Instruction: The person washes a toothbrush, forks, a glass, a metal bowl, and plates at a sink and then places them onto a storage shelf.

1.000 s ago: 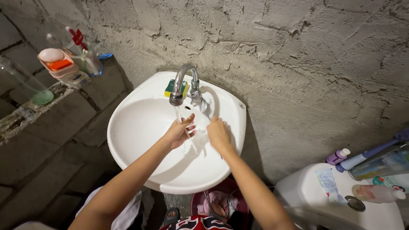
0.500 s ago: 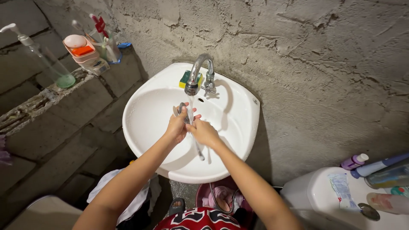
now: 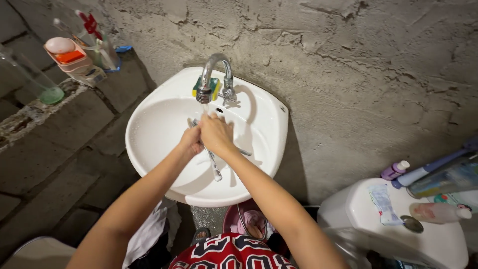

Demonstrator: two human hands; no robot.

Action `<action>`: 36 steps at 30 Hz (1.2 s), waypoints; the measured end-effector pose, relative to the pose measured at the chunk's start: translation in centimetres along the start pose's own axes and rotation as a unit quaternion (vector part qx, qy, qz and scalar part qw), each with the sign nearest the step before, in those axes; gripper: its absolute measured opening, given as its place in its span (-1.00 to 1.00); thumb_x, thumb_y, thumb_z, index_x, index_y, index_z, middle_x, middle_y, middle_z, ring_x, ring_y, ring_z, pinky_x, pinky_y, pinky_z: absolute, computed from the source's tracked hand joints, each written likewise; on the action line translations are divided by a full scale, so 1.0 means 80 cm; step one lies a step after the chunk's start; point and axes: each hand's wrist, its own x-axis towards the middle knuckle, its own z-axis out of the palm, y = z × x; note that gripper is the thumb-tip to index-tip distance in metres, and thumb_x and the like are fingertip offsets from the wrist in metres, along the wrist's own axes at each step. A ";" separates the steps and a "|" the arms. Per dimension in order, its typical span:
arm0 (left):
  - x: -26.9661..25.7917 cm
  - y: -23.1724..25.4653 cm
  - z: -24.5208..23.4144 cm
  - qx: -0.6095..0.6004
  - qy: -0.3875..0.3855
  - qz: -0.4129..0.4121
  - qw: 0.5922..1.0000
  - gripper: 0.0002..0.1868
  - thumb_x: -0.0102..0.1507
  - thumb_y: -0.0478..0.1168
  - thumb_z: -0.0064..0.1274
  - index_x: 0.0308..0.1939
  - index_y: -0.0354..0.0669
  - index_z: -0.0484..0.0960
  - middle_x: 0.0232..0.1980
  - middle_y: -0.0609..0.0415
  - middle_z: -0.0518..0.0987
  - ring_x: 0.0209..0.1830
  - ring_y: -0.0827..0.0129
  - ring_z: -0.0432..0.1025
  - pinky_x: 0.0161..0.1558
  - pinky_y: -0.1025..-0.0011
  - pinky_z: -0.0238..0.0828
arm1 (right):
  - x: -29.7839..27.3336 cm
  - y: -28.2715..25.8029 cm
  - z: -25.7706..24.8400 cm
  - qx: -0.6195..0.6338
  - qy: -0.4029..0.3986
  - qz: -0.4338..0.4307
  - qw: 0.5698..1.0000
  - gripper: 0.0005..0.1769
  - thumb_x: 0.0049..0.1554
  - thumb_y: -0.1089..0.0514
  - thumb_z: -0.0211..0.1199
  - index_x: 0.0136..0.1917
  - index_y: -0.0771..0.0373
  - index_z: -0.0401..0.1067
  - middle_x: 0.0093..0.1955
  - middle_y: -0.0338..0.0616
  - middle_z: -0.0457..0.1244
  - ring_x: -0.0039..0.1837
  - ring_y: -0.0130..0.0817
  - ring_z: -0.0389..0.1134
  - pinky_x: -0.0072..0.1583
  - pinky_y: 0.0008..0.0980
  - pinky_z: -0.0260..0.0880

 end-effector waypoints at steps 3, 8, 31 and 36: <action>-0.021 0.009 0.018 -0.006 -0.167 -0.026 0.986 -0.64 0.33 0.00 -0.05 -0.04 -0.24 0.53 -0.13 -0.08 0.65 -0.24 0.24 0.61 -0.24 0.30 0.65 | 0.020 -0.001 0.018 0.031 0.070 -0.092 0.993 -0.73 0.25 -0.01 0.02 0.05 0.18 0.40 0.06 0.09 0.37 0.15 0.10 0.39 0.11 0.11 0.33; -0.027 0.018 0.024 0.050 -0.255 -0.011 0.966 -0.79 0.39 -0.15 0.00 0.02 -0.17 0.51 -0.14 0.00 0.60 -0.28 0.34 0.53 -0.33 0.38 0.54 | 0.042 -0.013 -0.001 0.224 0.044 -0.015 0.973 -0.59 0.29 -0.16 0.03 0.23 0.11 0.39 0.05 0.08 0.36 0.08 0.13 0.36 0.11 0.04 0.30; -0.101 0.022 0.110 0.040 0.044 0.152 0.987 -0.75 0.33 -0.30 0.12 -0.05 -0.25 0.37 -0.28 -0.04 0.48 -0.45 0.36 0.44 -0.47 0.38 0.45 | -0.044 0.076 0.002 0.554 -0.192 0.180 0.789 -0.34 0.14 -0.13 0.31 0.34 0.16 0.11 -0.11 -0.15 0.36 -0.30 -0.49 0.37 -0.35 -0.52 0.22; -0.082 0.015 0.097 0.060 0.136 0.202 0.968 -0.72 0.34 -0.28 0.13 0.05 -0.21 0.38 -0.21 0.10 0.52 -0.34 0.42 0.44 -0.42 0.28 0.52 | -0.052 0.075 0.007 0.567 -0.180 0.164 0.787 -0.48 0.16 0.08 0.25 0.35 0.16 0.20 -0.12 -0.16 0.35 -0.31 -0.52 0.32 -0.35 -0.54 0.23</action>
